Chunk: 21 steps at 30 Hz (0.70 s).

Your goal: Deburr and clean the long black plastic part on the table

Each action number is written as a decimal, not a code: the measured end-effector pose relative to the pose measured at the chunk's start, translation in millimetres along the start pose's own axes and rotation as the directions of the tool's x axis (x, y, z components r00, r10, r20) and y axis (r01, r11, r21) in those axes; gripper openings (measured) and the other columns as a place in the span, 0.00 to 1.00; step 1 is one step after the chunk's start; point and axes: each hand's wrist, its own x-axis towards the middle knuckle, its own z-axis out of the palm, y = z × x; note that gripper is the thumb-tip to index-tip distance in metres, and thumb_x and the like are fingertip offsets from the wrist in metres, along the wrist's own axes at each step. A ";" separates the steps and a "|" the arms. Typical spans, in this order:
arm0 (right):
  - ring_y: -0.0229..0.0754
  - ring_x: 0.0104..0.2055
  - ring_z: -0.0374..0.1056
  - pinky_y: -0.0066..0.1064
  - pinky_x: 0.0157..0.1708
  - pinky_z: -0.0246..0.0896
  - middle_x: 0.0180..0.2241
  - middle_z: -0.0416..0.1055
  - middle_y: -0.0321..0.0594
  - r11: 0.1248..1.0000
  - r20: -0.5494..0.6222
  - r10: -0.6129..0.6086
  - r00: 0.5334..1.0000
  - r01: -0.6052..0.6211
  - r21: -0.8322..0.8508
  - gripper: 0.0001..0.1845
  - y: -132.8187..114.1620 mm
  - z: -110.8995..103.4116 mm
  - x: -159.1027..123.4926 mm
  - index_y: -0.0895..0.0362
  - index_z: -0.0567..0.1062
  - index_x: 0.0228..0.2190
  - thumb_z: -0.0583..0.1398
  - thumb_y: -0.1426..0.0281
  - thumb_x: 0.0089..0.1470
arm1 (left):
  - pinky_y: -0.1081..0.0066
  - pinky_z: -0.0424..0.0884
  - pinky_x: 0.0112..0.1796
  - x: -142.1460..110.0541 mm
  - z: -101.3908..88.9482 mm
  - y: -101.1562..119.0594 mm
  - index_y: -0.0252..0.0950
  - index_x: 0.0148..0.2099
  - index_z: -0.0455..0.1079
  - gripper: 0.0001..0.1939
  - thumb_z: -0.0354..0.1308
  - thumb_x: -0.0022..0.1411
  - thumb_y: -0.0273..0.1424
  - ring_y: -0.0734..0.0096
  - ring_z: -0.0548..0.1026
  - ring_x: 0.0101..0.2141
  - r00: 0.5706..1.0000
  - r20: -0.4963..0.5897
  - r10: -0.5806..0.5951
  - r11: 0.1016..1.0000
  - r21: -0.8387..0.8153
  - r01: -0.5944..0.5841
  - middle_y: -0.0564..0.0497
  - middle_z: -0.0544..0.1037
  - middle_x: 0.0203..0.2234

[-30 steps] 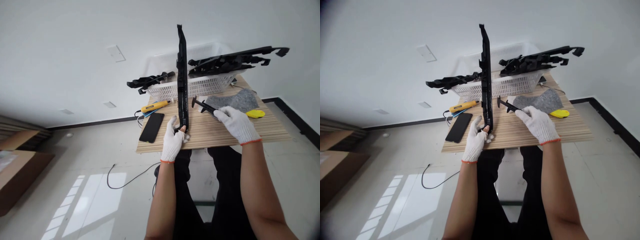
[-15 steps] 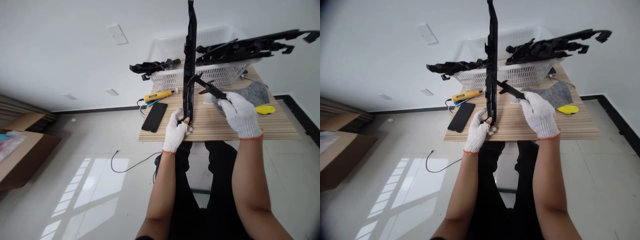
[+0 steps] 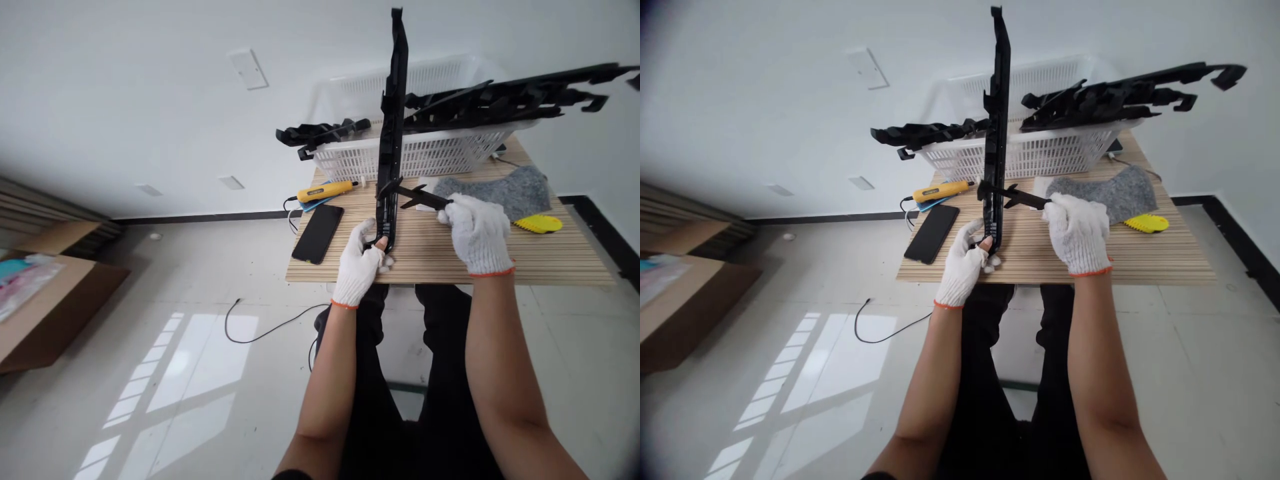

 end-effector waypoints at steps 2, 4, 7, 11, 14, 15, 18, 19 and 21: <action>0.50 0.45 0.73 0.40 0.46 0.58 0.38 0.79 0.47 1.000 -0.007 -0.001 1.000 0.001 -0.026 0.20 1.1 2.9 1.4 0.54 0.78 0.35 0.48 0.64 0.64 | 0.78 0.69 0.23 -0.5 0.3 0.0 0.40 0.66 0.60 0.30 0.63 0.64 0.36 0.79 0.78 0.24 1.000 -0.004 -0.001 1.000 0.003 0.001 0.51 0.76 0.38; 0.49 0.43 0.73 0.39 0.45 0.58 0.38 0.79 0.46 0.998 -0.039 0.048 0.998 -0.050 -0.039 0.21 1.6 5.6 3.3 0.55 0.78 0.36 0.47 0.63 0.65 | 0.78 0.69 0.23 -0.6 0.4 -0.5 0.40 0.66 0.60 0.30 0.62 0.64 0.36 0.79 0.77 0.24 1.000 -0.007 -0.001 1.000 0.002 0.001 0.51 0.76 0.38; 0.50 0.41 0.73 0.38 0.42 0.59 0.40 0.79 0.48 0.976 -0.079 0.206 0.975 -0.211 -0.051 0.24 2.8 8.5 5.2 0.55 0.79 0.40 0.46 0.61 0.67 | 0.78 0.70 0.23 -0.1 0.2 -1.8 0.40 0.65 0.61 0.29 0.62 0.64 0.35 0.80 0.77 0.24 1.000 -0.011 0.007 1.000 -0.008 -0.007 0.50 0.76 0.41; 0.53 0.46 0.74 0.38 0.44 0.62 0.46 0.79 0.50 0.956 -0.032 0.283 0.959 -0.285 -0.065 0.26 1.1 7.2 5.2 0.56 0.78 0.50 0.46 0.60 0.69 | 0.78 0.70 0.22 2.0 0.5 -3.0 0.40 0.65 0.59 0.30 0.62 0.64 0.34 0.80 0.77 0.23 1.000 -0.011 -0.012 1.000 -0.009 0.012 0.48 0.77 0.43; 0.55 0.48 0.75 0.41 0.45 0.64 0.48 0.79 0.51 0.912 0.011 0.403 0.915 -0.400 -0.091 0.26 -4.0 6.3 7.4 0.54 0.77 0.54 0.45 0.61 0.70 | 0.78 0.69 0.22 3.4 1.5 -3.1 0.39 0.64 0.59 0.29 0.62 0.64 0.33 0.81 0.77 0.23 1.000 -0.018 -0.013 1.000 -0.013 0.013 0.48 0.77 0.44; 0.56 0.48 0.75 0.42 0.45 0.65 0.48 0.79 0.52 0.882 0.031 0.463 0.886 -0.457 -0.117 0.26 -5.8 6.0 8.9 0.55 0.76 0.55 0.45 0.61 0.70 | 0.79 0.69 0.22 3.6 1.8 -3.1 0.39 0.64 0.59 0.29 0.62 0.64 0.33 0.81 0.77 0.23 1.000 -0.018 -0.008 1.000 -0.016 0.007 0.48 0.77 0.43; 0.60 0.52 0.74 0.48 0.48 0.66 0.50 0.77 0.56 0.843 0.140 0.533 0.834 -0.512 -0.165 0.24 -11.2 -2.1 13.1 0.58 0.75 0.57 0.47 0.65 0.69 | 0.79 0.69 0.22 3.7 2.2 -3.5 0.39 0.64 0.60 0.28 0.61 0.65 0.33 0.81 0.76 0.23 1.000 -0.013 0.012 0.999 -0.030 -0.013 0.49 0.76 0.42; 0.60 0.53 0.74 0.50 0.50 0.66 0.51 0.77 0.55 0.864 0.169 0.502 0.848 -0.485 -0.135 0.23 -13.0 -9.2 13.2 0.57 0.76 0.56 0.49 0.65 0.69 | 0.79 0.69 0.22 3.6 2.2 -3.7 0.39 0.64 0.59 0.28 0.61 0.65 0.33 0.81 0.76 0.22 1.000 -0.013 0.017 0.999 -0.035 -0.017 0.50 0.76 0.41; 0.57 0.57 0.71 0.50 0.56 0.66 0.55 0.75 0.51 0.929 0.125 0.365 0.923 -0.369 0.010 0.22 -16.4 -30.1 10.1 0.54 0.74 0.58 0.53 0.63 0.69 | 0.78 0.70 0.22 3.5 2.1 -4.2 0.39 0.65 0.59 0.29 0.61 0.65 0.33 0.81 0.76 0.22 1.000 -0.014 0.015 0.999 -0.041 -0.015 0.50 0.76 0.40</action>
